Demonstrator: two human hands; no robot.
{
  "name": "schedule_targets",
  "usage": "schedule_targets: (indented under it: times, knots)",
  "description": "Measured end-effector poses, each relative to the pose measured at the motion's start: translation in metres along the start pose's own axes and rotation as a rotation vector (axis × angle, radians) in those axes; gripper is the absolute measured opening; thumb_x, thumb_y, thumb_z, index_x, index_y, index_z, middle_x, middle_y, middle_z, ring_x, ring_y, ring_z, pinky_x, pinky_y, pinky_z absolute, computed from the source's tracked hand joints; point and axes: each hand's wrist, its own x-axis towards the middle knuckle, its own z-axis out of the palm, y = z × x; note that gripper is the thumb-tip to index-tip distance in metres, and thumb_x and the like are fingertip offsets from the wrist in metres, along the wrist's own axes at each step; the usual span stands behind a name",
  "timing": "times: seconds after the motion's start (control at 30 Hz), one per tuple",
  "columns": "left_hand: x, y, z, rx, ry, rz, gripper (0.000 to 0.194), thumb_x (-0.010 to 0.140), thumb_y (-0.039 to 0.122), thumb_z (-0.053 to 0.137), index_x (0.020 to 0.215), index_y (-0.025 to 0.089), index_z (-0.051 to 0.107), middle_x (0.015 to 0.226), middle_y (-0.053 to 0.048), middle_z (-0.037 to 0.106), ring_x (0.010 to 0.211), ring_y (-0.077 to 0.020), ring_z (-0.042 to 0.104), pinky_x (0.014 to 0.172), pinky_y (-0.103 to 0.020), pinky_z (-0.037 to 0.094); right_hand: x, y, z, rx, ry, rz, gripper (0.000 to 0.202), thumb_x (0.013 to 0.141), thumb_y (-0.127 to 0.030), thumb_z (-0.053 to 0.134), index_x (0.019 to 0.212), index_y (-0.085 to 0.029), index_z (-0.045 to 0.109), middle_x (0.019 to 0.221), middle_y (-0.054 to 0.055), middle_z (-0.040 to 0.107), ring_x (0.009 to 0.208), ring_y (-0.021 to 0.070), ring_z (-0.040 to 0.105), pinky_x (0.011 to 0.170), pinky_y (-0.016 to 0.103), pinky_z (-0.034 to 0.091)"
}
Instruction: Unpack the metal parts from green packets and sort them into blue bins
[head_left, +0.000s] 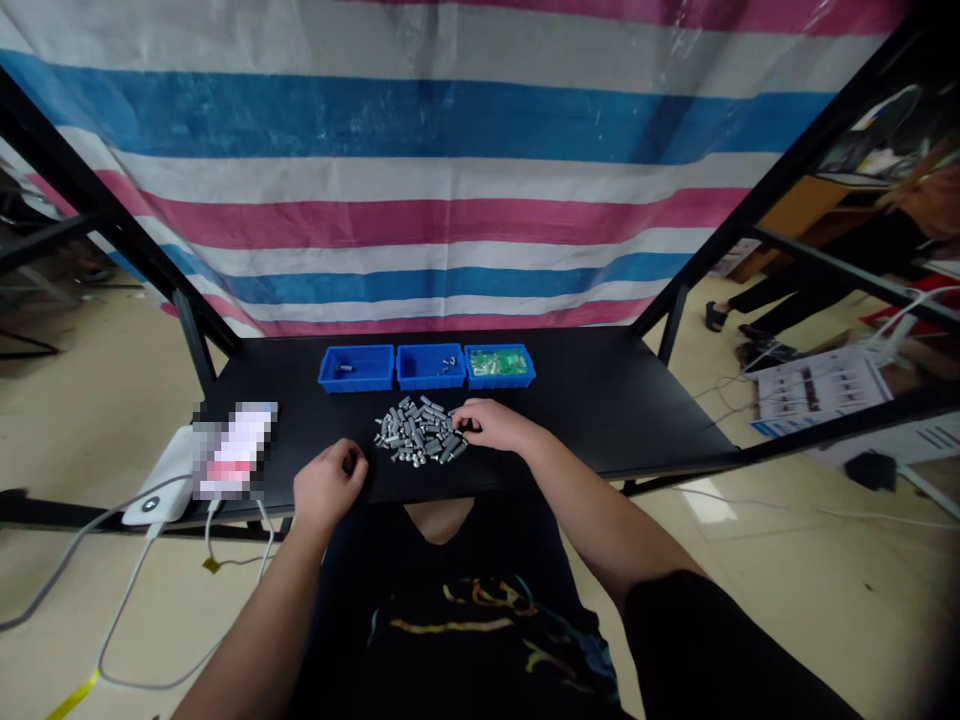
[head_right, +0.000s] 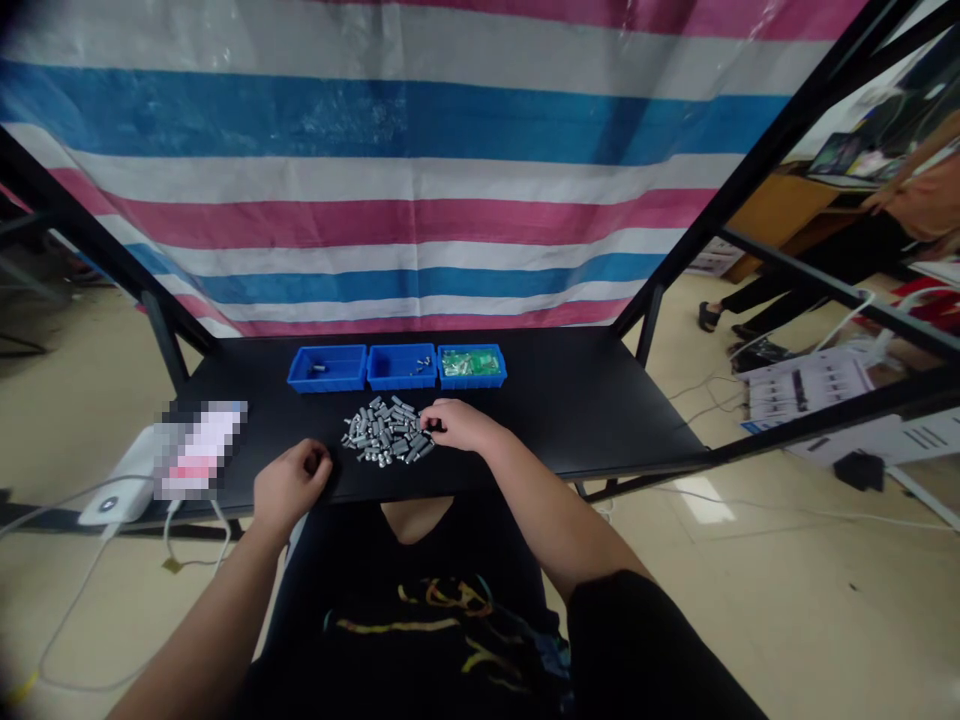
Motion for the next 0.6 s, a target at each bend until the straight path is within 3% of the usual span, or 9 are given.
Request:
schedule_targets:
  times: [0.13, 0.3, 0.5, 0.53, 0.6]
  knots:
    - [0.000, -0.001, 0.001, -0.007, -0.003, 0.007, 0.022, 0.093, 0.042, 0.052, 0.096, 0.026, 0.067, 0.084, 0.000, 0.070, 0.078, -0.0172, 0.064, 0.060, -0.026, 0.032, 0.004, -0.004, 0.004, -0.048, -0.004, -0.016, 0.016, 0.080, -0.012, 0.073, 0.094, -0.021, 0.073, 0.089, 0.000, 0.060, 0.075, 0.0113, 0.055, 0.070, 0.022, 0.039]
    - [0.000, -0.001, 0.001, -0.008, -0.012, 0.001, 0.021, 0.093, 0.042, 0.051, 0.095, 0.027, 0.066, 0.082, 0.000, 0.070, 0.076, -0.0172, 0.064, 0.060, -0.026, 0.032, 0.006, -0.009, 0.006, -0.112, 0.001, 0.015, 0.020, 0.078, -0.005, 0.067, 0.090, -0.021, 0.072, 0.085, -0.001, 0.062, 0.072, 0.0106, 0.055, 0.066, 0.021, 0.036]
    - [0.000, -0.002, 0.000, -0.002, -0.016, 0.010, 0.021, 0.094, 0.042, 0.051, 0.097, 0.027, 0.066, 0.084, 0.000, 0.071, 0.079, -0.0175, 0.065, 0.061, -0.026, 0.033, 0.013, -0.007, -0.008, -0.062, -0.143, 0.056, 0.023, 0.071, -0.007, 0.070, 0.086, -0.023, 0.075, 0.071, -0.005, 0.066, 0.065, 0.0113, 0.059, 0.062, 0.022, 0.037]
    - [0.000, -0.002, 0.000, 0.003, -0.020, 0.010, 0.021, 0.094, 0.042, 0.052, 0.097, 0.027, 0.066, 0.085, 0.000, 0.071, 0.079, -0.0176, 0.065, 0.061, -0.026, 0.033, 0.018, -0.007, -0.012, -0.041, -0.114, 0.047, 0.021, 0.072, -0.007, 0.069, 0.085, -0.022, 0.075, 0.071, -0.004, 0.067, 0.066, 0.0117, 0.059, 0.063, 0.022, 0.039]
    - [-0.001, -0.002, 0.000, 0.007, -0.024, 0.010, 0.021, 0.094, 0.042, 0.052, 0.097, 0.027, 0.065, 0.084, 0.000, 0.070, 0.078, -0.0175, 0.065, 0.061, -0.026, 0.032, 0.029, -0.009, -0.018, 0.005, 0.076, 0.045, 0.018, 0.077, -0.009, 0.067, 0.088, -0.021, 0.075, 0.076, -0.002, 0.068, 0.069, 0.0129, 0.061, 0.067, 0.023, 0.043]
